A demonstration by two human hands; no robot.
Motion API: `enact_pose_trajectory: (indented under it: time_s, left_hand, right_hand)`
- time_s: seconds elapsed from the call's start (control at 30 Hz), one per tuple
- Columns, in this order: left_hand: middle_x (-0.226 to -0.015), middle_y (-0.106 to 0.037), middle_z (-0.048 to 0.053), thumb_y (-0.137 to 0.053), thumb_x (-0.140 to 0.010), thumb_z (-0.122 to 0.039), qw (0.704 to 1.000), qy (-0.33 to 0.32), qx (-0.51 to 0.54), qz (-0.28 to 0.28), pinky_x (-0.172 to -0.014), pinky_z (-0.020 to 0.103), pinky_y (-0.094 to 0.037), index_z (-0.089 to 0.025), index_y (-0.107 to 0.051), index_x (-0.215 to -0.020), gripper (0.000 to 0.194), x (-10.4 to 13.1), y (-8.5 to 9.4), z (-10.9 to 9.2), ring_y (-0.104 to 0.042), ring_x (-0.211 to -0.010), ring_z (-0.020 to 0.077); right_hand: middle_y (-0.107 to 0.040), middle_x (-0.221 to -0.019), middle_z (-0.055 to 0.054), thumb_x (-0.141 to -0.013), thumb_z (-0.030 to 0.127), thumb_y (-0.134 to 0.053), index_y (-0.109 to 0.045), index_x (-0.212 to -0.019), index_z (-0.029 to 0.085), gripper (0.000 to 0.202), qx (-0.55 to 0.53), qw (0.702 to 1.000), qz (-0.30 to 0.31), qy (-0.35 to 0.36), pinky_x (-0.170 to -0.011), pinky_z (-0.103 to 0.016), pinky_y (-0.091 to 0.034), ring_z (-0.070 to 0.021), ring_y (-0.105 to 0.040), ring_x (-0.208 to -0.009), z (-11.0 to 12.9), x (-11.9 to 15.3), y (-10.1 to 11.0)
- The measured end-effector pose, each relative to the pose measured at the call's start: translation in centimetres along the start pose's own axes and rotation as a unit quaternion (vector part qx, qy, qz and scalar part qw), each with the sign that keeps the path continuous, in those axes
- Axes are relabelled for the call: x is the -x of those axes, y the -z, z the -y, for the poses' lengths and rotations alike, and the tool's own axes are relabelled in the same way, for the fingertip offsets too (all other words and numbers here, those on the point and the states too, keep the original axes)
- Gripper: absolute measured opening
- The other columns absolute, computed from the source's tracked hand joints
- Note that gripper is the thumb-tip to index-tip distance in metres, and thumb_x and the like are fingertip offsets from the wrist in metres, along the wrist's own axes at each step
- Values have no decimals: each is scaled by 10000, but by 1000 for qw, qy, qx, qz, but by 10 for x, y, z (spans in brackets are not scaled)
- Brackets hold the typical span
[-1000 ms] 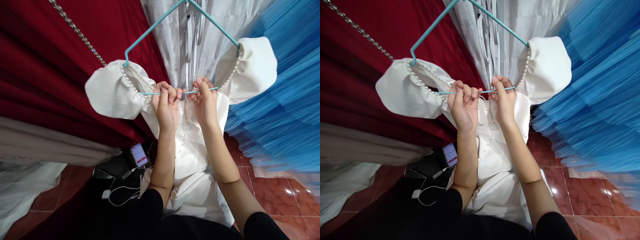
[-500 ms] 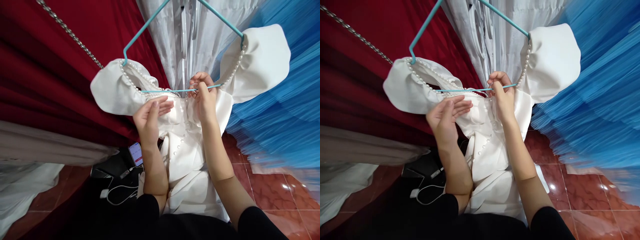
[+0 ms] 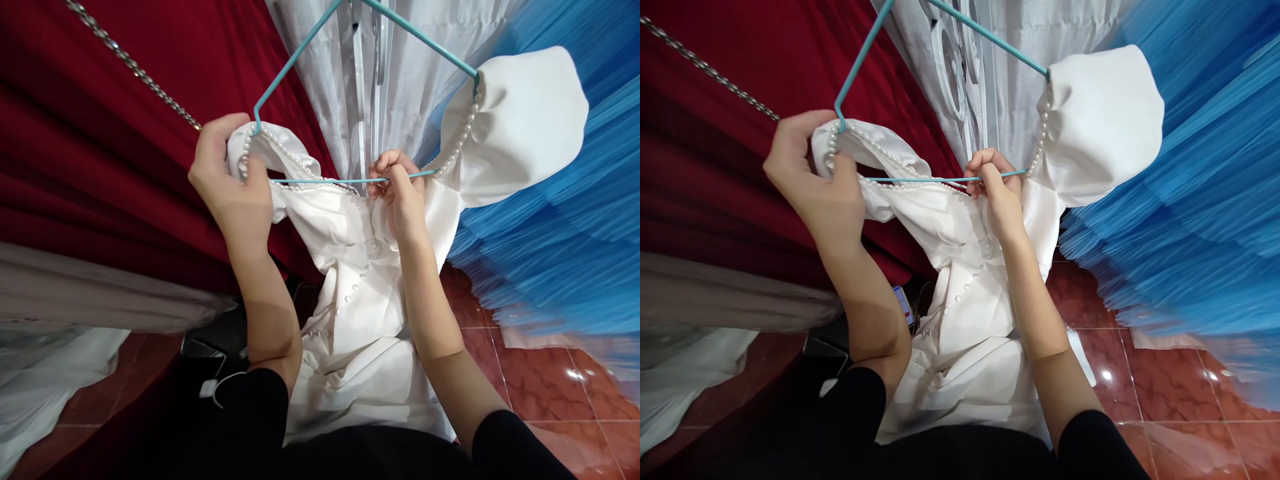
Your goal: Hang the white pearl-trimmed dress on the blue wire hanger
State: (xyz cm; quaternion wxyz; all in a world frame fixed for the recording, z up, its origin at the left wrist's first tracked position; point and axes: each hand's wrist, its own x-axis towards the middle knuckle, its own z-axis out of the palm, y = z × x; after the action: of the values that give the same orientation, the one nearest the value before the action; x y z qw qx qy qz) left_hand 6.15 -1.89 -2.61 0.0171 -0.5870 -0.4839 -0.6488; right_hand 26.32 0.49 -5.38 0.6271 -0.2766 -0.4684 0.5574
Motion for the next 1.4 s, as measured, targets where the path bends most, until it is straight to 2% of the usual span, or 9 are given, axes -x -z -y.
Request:
enact_pose_trajectory:
  time_s: [0.33, 0.47, 0.6, 0.7, 0.83, 1.0, 1.07, 1.2, 1.4]
  left_hand:
    - [-800, -693, 44, -391, -738, 48, 983, -10, 55, -177, -805, 282, -489, -30, -699, -819, 328, -24, 24, 51, -634, -808, 161]
    - [-712, -642, -7, -389, -652, 86, 957, 51, 60, -280, -739, 261, -469, -98, -661, -744, 341, 11, 22, 84, -581, -712, 138]
    - [-603, -592, -29, -387, -622, 110, 962, 137, 49, -229, -658, 238, -435, -131, -636, -630, 347, 65, 10, 100, -548, -623, 116]
    - [-697, -671, 8, -436, -656, 75, 975, 146, 83, -144, -726, 269, -492, -121, -675, -701, 313, 85, -5, 86, -635, -702, 150]
    - [-943, -722, 65, -589, -772, -81, 973, 105, 202, -36, -894, 336, -534, -149, -684, -946, 209, 76, -28, 43, -697, -942, 208]
    - [-1246, -669, 134, -595, -904, -325, 857, 191, 468, 99, -989, 389, -530, -164, -583, -1233, 367, 58, -56, 5, -652, -1146, 240]
    - [-1151, -696, 89, -573, -901, -307, 836, 192, 509, 73, -922, 350, -556, -182, -591, -1156, 285, 57, -65, -2, -674, -1044, 201]
    - [-746, -610, 11, -469, -898, -205, 863, 206, 461, -5, -740, 275, -539, -201, -536, -934, 76, 63, -76, -12, -611, -718, 143]
    - [-683, -526, -1, -460, -875, -243, 891, 208, 403, -28, -690, 249, -503, -186, -479, -900, 65, 68, -75, -22, -551, -658, 127]
  right_hand:
    - [-494, -656, 44, -872, 211, -468, -499, -771, 189, 108, -43, 998, 37, 27, -460, -208, -269, -37, -421, -493, -6, 2, -2]
    - [-482, -675, 44, -892, 234, -450, -494, -784, 189, 125, -21, 998, 30, 49, -476, -210, -283, -35, -437, -507, -10, 3, -4]
    - [-488, -700, 32, -899, 252, -458, -491, -791, 191, 129, 3, 999, 38, 37, -498, -222, -305, -44, -449, -528, -8, 6, -6]
    - [-465, -692, 28, -904, 265, -458, -485, -786, 196, 140, 14, 999, 44, 18, -508, -227, -315, -48, -440, -532, -8, 5, -6]
    - [-440, -674, 30, -911, 247, -436, -475, -774, 197, 151, 32, 999, 27, 34, -510, -219, -319, -45, -426, -530, -10, 2, -5]
    - [-462, -698, 34, -909, 218, -421, -485, -770, 183, 156, 0, 998, 39, 50, -489, -202, -309, -35, -426, -518, -10, 0, -6]
    - [-475, -695, 34, -906, 209, -423, -490, -774, 181, 151, -4, 998, 42, 55, -487, -200, -311, -38, -434, -522, -10, 1, -6]
    - [-466, -655, 33, -909, 209, -420, -486, -775, 186, 151, 10, 998, 39, 38, -499, -201, -327, -51, -438, -533, -9, 3, -2]
    - [-508, -671, 25, -906, 205, -426, -506, -765, 176, 165, 18, 999, 29, 27, -496, -212, -329, -48, -454, -525, -9, 10, 0]
